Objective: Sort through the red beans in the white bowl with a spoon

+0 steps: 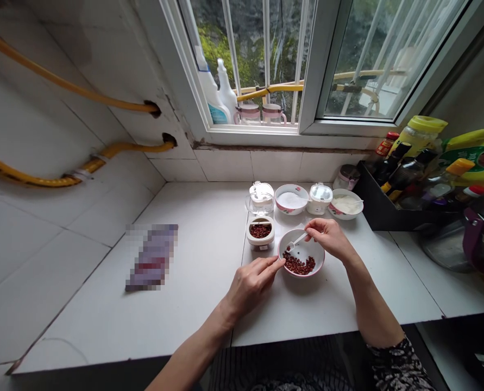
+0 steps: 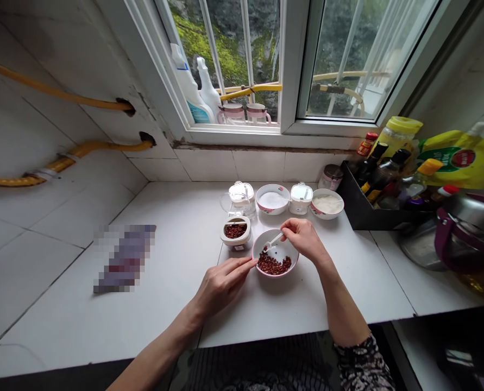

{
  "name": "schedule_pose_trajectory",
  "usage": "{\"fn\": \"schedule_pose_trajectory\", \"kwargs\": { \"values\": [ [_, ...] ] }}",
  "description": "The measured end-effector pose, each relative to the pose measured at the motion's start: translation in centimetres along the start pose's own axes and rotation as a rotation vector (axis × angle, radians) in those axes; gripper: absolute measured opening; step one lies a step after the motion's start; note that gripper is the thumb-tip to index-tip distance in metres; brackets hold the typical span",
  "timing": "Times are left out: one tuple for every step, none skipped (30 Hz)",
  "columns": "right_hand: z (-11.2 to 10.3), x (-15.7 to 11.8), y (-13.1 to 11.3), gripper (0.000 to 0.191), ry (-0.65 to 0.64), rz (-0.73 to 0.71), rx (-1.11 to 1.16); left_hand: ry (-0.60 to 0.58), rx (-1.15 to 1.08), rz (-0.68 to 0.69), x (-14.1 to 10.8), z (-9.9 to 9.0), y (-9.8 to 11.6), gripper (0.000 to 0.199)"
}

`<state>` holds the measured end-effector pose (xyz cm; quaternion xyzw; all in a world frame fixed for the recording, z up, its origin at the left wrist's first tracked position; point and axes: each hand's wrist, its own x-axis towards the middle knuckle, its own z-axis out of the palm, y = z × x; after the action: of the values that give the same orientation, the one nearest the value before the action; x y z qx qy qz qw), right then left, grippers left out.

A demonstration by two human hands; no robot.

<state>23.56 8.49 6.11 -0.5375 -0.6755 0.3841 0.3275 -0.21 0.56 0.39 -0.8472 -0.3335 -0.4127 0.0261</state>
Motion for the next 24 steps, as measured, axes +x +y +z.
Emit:
{"fn": "schedule_pose_trajectory", "kwargs": {
  "values": [
    [0.03, 0.02, 0.01, 0.014, -0.004, 0.001, 0.005, 0.000, 0.001, 0.000, 0.00, 0.00, 0.00, 0.034],
    [0.05, 0.03, 0.00, 0.014, -0.006, 0.002, 0.010, -0.001, 0.001, -0.001, -0.01, 0.00, 0.00, 0.034],
    [0.07, 0.04, -0.03, 0.014, -0.005, 0.002, 0.014, -0.002, 0.002, -0.002, -0.03, 0.01, 0.00, 0.035],
    [0.07, 0.04, -0.07, 0.014, -0.002, 0.002, 0.016, -0.006, 0.002, -0.004, -0.06, 0.01, -0.01, 0.035],
    [0.08, 0.04, -0.13, 0.014, 0.000, 0.003, 0.018, -0.010, 0.003, -0.005, -0.09, 0.02, -0.01, 0.036],
    [0.07, 0.03, -0.18, 0.014, 0.001, 0.004, 0.023, -0.013, 0.003, -0.006, -0.12, 0.02, -0.02, 0.037],
    [0.06, 0.03, -0.24, 0.014, 0.000, 0.004, 0.031, -0.015, 0.004, -0.006, -0.15, 0.02, -0.02, 0.038],
    [0.05, 0.02, -0.29, 0.014, -0.001, 0.005, 0.039, -0.013, 0.003, -0.006, -0.16, 0.02, -0.03, 0.038],
    [0.03, 0.02, -0.33, 0.014, -0.003, 0.007, 0.049, -0.011, 0.002, -0.006, -0.16, 0.03, -0.04, 0.038],
    [0.01, 0.03, -0.35, 0.014, -0.004, 0.010, 0.059, -0.008, 0.001, -0.006, -0.16, 0.04, -0.04, 0.037],
    [-0.01, 0.04, -0.36, 0.015, -0.003, 0.015, 0.069, -0.008, 0.000, -0.006, -0.16, 0.05, -0.05, 0.036],
    [-0.03, 0.06, -0.35, 0.015, -0.003, 0.021, 0.076, -0.008, 0.000, -0.006, -0.16, 0.07, -0.06, 0.036],
    [-0.04, 0.08, -0.33, 0.015, -0.002, 0.028, 0.082, -0.007, 0.000, -0.006, -0.16, 0.09, -0.06, 0.036],
    [-0.04, 0.11, -0.31, 0.016, -0.001, 0.035, 0.086, -0.007, -0.001, -0.007, -0.17, 0.12, -0.06, 0.037],
    [-0.04, 0.13, -0.29, 0.016, 0.001, 0.039, 0.090, -0.007, -0.001, -0.007, -0.18, 0.16, -0.06, 0.037],
    [-0.03, 0.17, -0.28, 0.016, 0.004, 0.040, 0.095, -0.006, -0.001, -0.008, -0.20, 0.19, -0.06, 0.037],
    [-0.04, 0.20, -0.27, 0.017, 0.008, 0.040, 0.102, -0.005, -0.003, -0.009, -0.21, 0.21, -0.07, 0.037],
    [-0.06, 0.24, -0.27, 0.017, 0.011, 0.041, 0.114, -0.003, -0.005, -0.010, -0.23, 0.22, -0.07, 0.037],
    [-0.10, 0.28, -0.28, 0.017, 0.010, 0.044, 0.132, -0.003, -0.006, -0.010, -0.24, 0.22, -0.07, 0.036],
    [-0.18, 0.33, -0.30, 0.018, 0.002, 0.049, 0.157, -0.003, -0.006, -0.009, -0.25, 0.20, -0.07, 0.036],
    [-0.28, 0.38, -0.33, 0.019, -0.009, 0.057, 0.185, -0.005, -0.005, -0.009, -0.24, 0.17, -0.07, 0.036],
    [-0.40, 0.43, -0.38, 0.021, -0.022, 0.066, 0.216, -0.006, -0.003, -0.010, -0.21, 0.14, -0.06, 0.037],
    [-0.52, 0.49, -0.44, 0.023, -0.032, 0.074, 0.248, -0.006, -0.002, -0.010, -0.18, 0.11, -0.05, 0.037],
    [-0.63, 0.57, -0.52, 0.024, -0.036, 0.079, 0.280, -0.006, -0.002, -0.010, -0.14, 0.08, -0.03, 0.037]
  ]
}}
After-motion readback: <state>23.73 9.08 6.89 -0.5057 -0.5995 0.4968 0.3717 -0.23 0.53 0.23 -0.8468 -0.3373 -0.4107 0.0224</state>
